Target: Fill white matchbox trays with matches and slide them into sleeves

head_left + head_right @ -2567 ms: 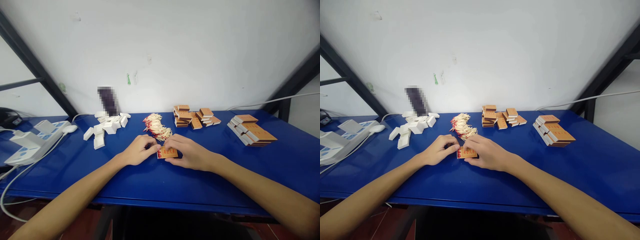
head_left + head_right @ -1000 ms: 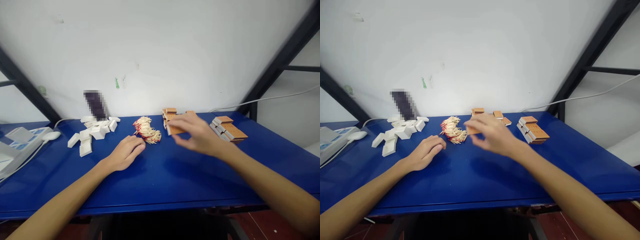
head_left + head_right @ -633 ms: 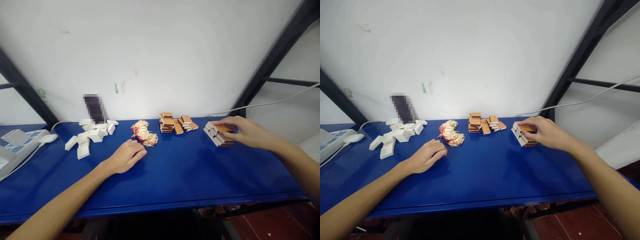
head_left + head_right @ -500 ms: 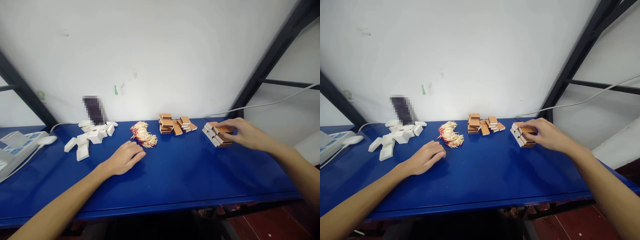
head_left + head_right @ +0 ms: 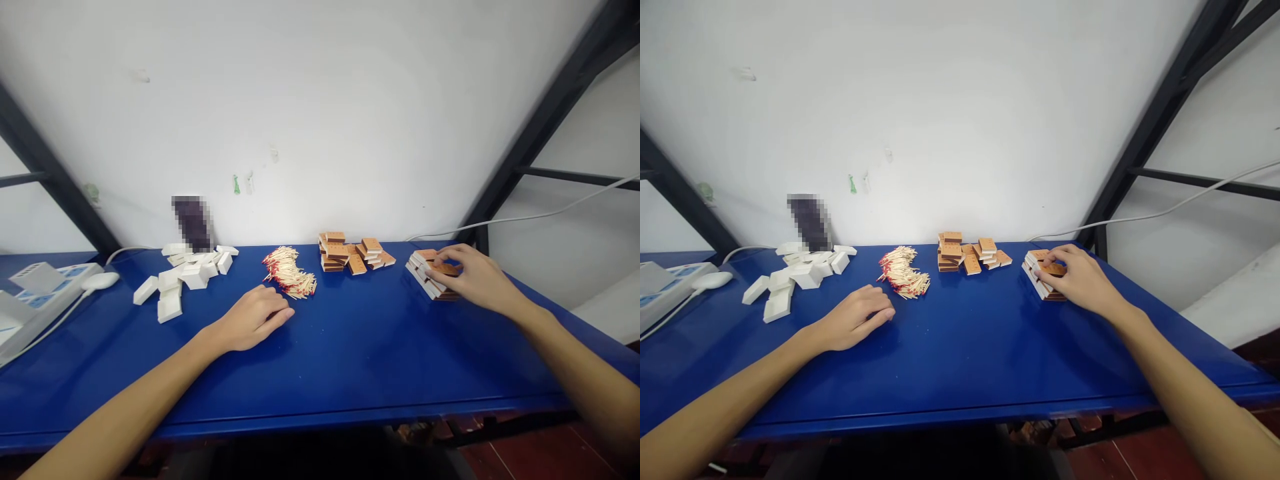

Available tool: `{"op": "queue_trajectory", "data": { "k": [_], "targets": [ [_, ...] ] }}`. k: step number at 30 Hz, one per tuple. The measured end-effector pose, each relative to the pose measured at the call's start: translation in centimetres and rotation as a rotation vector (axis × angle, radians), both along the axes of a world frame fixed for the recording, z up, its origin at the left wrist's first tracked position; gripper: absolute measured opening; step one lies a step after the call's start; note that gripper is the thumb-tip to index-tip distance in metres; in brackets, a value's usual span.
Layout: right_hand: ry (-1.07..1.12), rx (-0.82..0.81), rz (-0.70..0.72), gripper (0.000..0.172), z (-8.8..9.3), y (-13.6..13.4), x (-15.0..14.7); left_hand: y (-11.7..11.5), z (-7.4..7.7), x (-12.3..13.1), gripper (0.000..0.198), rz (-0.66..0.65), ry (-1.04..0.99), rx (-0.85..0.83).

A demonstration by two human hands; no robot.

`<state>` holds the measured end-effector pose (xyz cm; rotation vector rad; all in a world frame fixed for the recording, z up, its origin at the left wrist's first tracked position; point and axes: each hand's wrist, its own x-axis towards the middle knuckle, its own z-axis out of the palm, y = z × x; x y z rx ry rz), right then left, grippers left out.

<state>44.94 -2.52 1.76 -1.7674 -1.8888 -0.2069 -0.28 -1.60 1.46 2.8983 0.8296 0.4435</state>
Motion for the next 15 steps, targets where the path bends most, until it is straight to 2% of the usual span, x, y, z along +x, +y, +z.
{"op": "queue_trajectory", "data": {
  "k": [5,8,10,12,15],
  "targets": [
    [-0.047,-0.004,-0.029,0.025,-0.2,0.4,-0.2,0.0,-0.1,0.1,0.044,0.006,0.037,0.04],
    [-0.069,0.074,-0.034,0.025,-0.1,0.1,-0.6,0.7,0.9,-0.8,0.042,0.05,0.052,0.119],
    [-0.081,0.172,-0.015,0.022,0.1,-0.2,-1.3,1.8,1.9,-2.4,0.041,0.178,0.046,0.212],
    [-0.083,0.235,0.054,0.02,0.4,-0.6,-2.5,3.1,3.0,-5.1,0.041,0.376,0.035,0.279],
    [-0.067,0.192,0.158,0.019,0.9,-1.0,-5.0,5.1,3.8,-9.9,0.046,0.704,0.124,0.321]
  ]
}}
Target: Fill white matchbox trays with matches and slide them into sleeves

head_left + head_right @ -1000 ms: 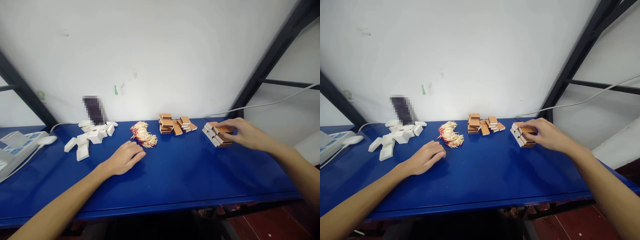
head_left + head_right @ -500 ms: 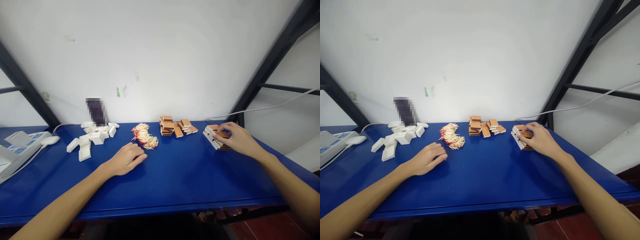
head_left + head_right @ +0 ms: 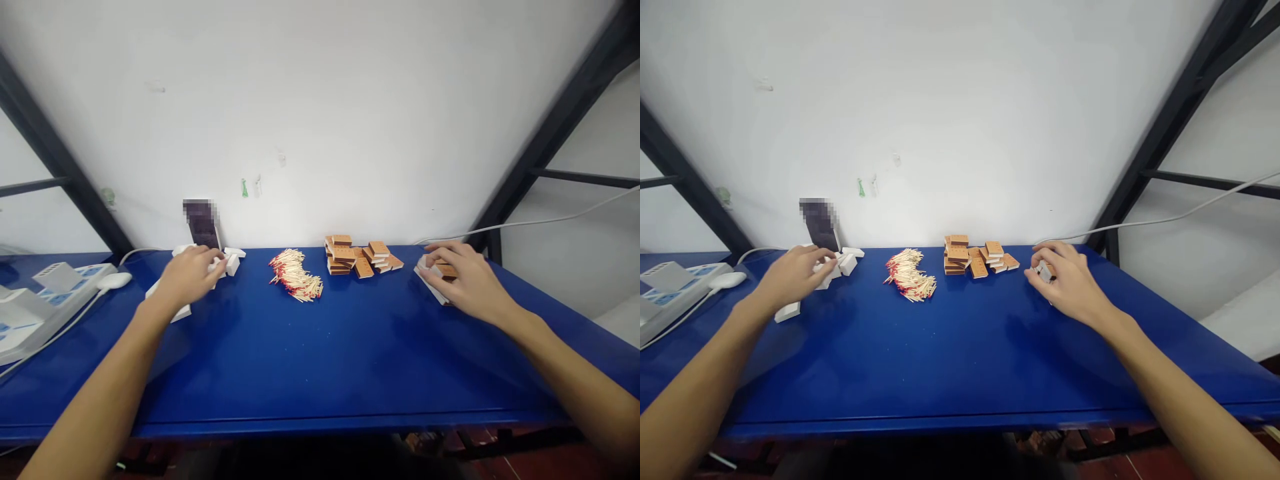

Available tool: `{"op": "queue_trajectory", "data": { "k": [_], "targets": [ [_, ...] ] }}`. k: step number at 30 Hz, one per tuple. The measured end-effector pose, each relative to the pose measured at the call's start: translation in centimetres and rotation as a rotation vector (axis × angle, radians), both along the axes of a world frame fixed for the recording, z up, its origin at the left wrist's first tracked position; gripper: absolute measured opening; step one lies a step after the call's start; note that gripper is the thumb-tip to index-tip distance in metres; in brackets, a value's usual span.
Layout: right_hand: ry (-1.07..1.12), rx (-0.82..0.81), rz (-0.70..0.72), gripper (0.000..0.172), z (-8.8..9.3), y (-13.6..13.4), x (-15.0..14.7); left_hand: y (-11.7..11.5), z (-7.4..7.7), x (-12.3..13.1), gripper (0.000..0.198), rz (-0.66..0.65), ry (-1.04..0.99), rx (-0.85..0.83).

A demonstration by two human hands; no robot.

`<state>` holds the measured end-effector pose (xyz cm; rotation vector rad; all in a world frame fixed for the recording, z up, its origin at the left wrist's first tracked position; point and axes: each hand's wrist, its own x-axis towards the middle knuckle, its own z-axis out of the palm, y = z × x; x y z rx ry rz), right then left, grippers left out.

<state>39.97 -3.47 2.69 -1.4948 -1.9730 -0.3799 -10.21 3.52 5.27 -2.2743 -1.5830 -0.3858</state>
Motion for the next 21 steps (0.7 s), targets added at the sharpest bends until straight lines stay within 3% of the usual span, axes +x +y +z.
{"op": "queue_trajectory", "data": {
  "k": [2,6,10,12,16,21],
  "targets": [
    [0.055,-0.025,0.066,0.022,0.1,0.3,-1.6,1.0,-0.1,-2.9,0.048,0.124,0.027,-0.002],
    [0.024,-0.036,0.004,0.02,-0.3,2.7,-3.3,2.0,-1.0,-5.9,0.057,0.147,-0.006,-0.062],
    [-0.102,-0.077,-0.108,0.049,-0.9,6.3,-3.1,2.1,-1.4,-5.5,0.062,0.095,-0.057,-0.134],
    [-0.124,-0.129,-0.139,0.054,-1.2,7.6,-3.1,1.9,-1.4,-4.8,0.063,0.058,-0.082,-0.142],
    [-0.12,-0.199,-0.139,0.048,-2.1,8.9,-3.5,1.6,-1.3,-4.1,0.057,-0.026,-0.089,-0.123],
    [-0.032,-0.09,-0.099,0.036,-3.1,9.4,-4.1,1.6,-1.0,-4.1,0.041,-0.123,-0.11,-0.191]
  ]
}}
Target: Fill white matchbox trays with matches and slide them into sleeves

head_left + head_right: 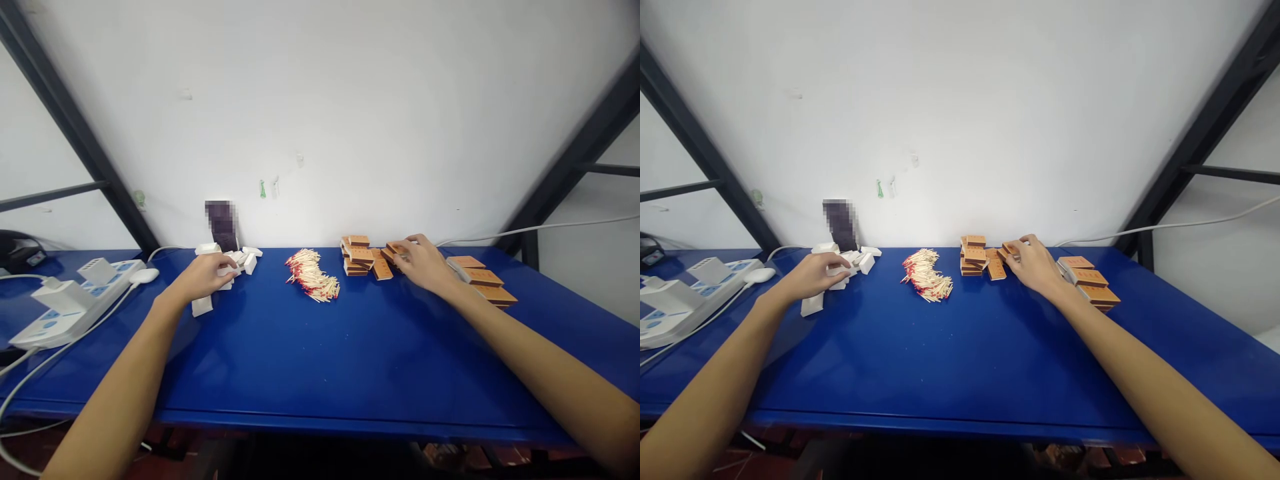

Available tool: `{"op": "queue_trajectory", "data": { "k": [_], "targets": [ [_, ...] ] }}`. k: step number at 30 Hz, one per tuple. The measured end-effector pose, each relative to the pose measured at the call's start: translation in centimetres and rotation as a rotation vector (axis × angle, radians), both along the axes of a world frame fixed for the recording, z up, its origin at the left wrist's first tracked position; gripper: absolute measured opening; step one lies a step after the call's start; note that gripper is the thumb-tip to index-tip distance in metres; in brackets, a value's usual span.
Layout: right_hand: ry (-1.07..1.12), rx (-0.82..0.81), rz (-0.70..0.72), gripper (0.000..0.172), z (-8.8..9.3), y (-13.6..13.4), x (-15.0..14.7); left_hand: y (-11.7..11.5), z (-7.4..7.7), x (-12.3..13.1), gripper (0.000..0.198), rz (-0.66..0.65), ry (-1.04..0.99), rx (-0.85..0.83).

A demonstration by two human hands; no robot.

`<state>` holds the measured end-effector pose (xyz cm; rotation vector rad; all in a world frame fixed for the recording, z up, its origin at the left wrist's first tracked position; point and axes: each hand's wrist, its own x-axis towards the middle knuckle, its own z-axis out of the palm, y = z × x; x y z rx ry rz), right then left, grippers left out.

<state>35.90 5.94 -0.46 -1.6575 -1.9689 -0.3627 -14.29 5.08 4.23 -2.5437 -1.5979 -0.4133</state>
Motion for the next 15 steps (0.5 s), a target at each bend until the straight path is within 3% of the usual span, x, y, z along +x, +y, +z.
{"op": "queue_trajectory", "data": {
  "k": [4,6,11,15],
  "targets": [
    [0.078,0.192,0.074,0.031,0.8,-1.3,-1.1,-0.8,0.7,1.1,0.04,-0.048,-0.072,0.107],
    [0.071,0.26,0.18,0.03,1.4,-2.8,-2.2,-1.3,1.0,1.8,0.042,-0.067,-0.134,0.168],
    [-0.085,0.13,0.496,0.031,1.0,-6.7,-4.6,-1.4,0.7,2.2,0.039,-0.079,-0.117,0.133],
    [-0.191,-0.011,0.446,0.033,-0.3,-7.6,-4.8,-0.8,0.3,1.7,0.038,-0.073,-0.092,0.092]
  ]
}}
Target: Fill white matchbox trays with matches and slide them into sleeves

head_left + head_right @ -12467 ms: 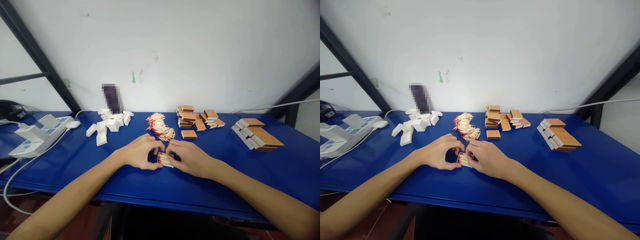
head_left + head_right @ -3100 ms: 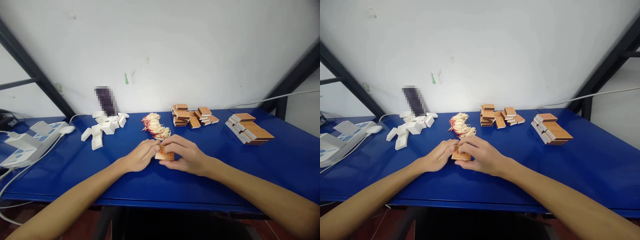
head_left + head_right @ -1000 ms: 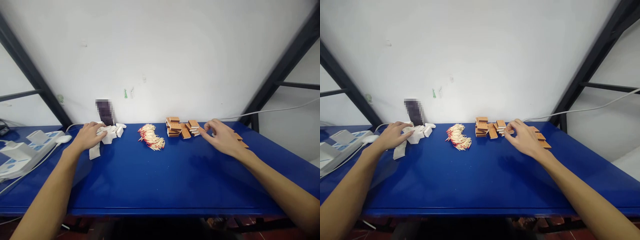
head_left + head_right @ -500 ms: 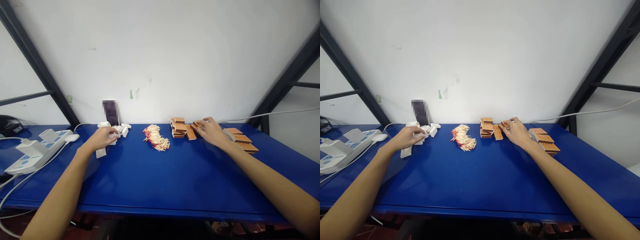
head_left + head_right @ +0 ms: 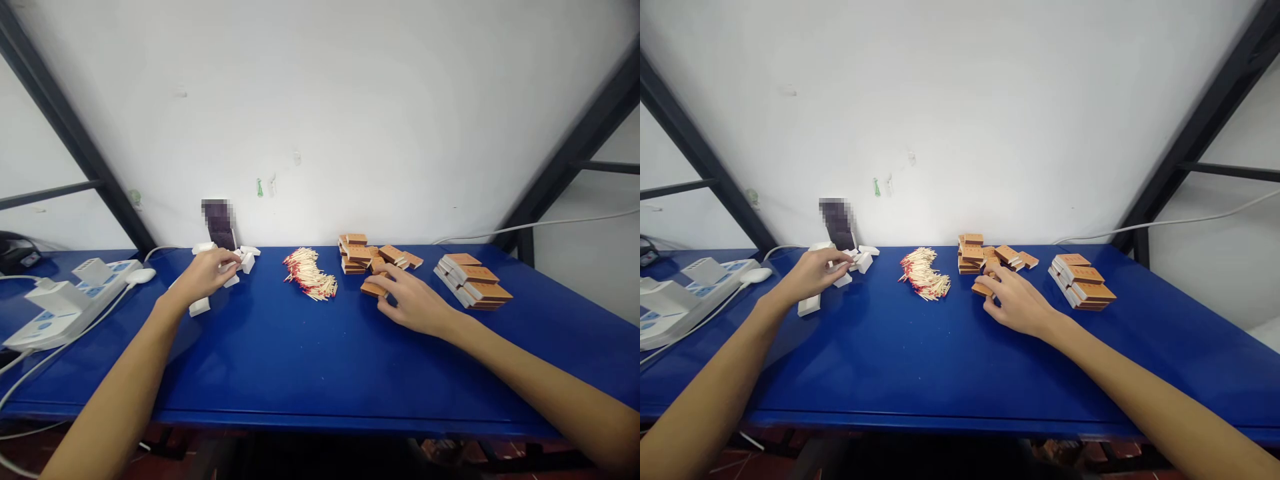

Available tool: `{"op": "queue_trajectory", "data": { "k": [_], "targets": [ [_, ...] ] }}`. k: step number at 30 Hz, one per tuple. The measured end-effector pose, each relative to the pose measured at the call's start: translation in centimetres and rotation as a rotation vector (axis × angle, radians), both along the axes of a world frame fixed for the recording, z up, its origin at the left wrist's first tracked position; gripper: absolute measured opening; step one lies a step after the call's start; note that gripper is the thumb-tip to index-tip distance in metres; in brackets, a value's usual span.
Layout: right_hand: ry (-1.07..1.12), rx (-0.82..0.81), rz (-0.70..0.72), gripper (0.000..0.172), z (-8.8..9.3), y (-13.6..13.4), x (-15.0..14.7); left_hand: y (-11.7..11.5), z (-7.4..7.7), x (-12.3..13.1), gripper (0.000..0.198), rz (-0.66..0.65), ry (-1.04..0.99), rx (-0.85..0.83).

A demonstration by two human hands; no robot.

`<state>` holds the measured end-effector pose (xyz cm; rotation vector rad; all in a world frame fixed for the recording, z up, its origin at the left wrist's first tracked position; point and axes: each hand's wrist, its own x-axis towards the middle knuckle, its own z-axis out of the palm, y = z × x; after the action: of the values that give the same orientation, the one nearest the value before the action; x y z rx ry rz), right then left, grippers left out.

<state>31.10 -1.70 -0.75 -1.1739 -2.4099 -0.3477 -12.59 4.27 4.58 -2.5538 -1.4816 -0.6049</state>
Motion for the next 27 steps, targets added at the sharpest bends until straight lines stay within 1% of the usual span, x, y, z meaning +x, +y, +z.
{"op": "queue_trajectory", "data": {
  "k": [3,6,8,12,13,17,19,21,22,24,27],
  "targets": [
    [-0.108,-0.009,-0.096,0.033,-0.2,0.1,-0.1,0.1,0.0,-0.2,0.04,0.031,-0.031,0.028],
    [-0.154,0.068,-0.114,0.03,0.4,0.2,-0.8,0.2,0.0,-0.5,0.04,0.055,-0.067,0.077],
    [-0.13,0.083,-0.064,0.027,0.9,0.2,-1.5,0.4,-0.1,-0.7,0.037,0.056,-0.07,0.091],
    [-0.05,-0.011,0.099,0.013,1.7,0.3,-3.4,0.5,-0.3,-0.9,0.035,0.055,-0.055,0.073],
    [-0.059,-0.022,0.113,0.013,1.8,0.5,-3.9,0.5,-0.3,-0.9,0.035,0.052,-0.056,0.069],
    [-0.154,-0.036,0.088,0.016,1.8,0.9,-5.8,0.0,0.2,-0.7,0.032,0.035,-0.083,0.075],
    [-0.188,-0.055,0.116,0.019,1.6,0.9,-6.7,-0.4,0.5,0.0,0.029,0.012,-0.123,0.11],
    [-0.209,-0.082,0.148,0.022,1.3,0.7,-7.5,-1.1,0.7,1.3,0.024,-0.038,-0.197,0.176],
    [-0.217,-0.098,0.156,0.024,1.1,0.5,-7.8,-1.5,0.6,2.2,0.022,-0.095,-0.246,0.218],
    [-0.232,-0.138,0.158,0.028,0.7,0.2,-8.3,-2.6,0.1,4.6,0.021,-0.258,-0.321,0.272],
    [-0.224,-0.19,0.134,0.033,0.1,0.0,-8.6,-4.9,-1.4,8.8,0.027,-0.501,-0.36,0.197]
  ]
}}
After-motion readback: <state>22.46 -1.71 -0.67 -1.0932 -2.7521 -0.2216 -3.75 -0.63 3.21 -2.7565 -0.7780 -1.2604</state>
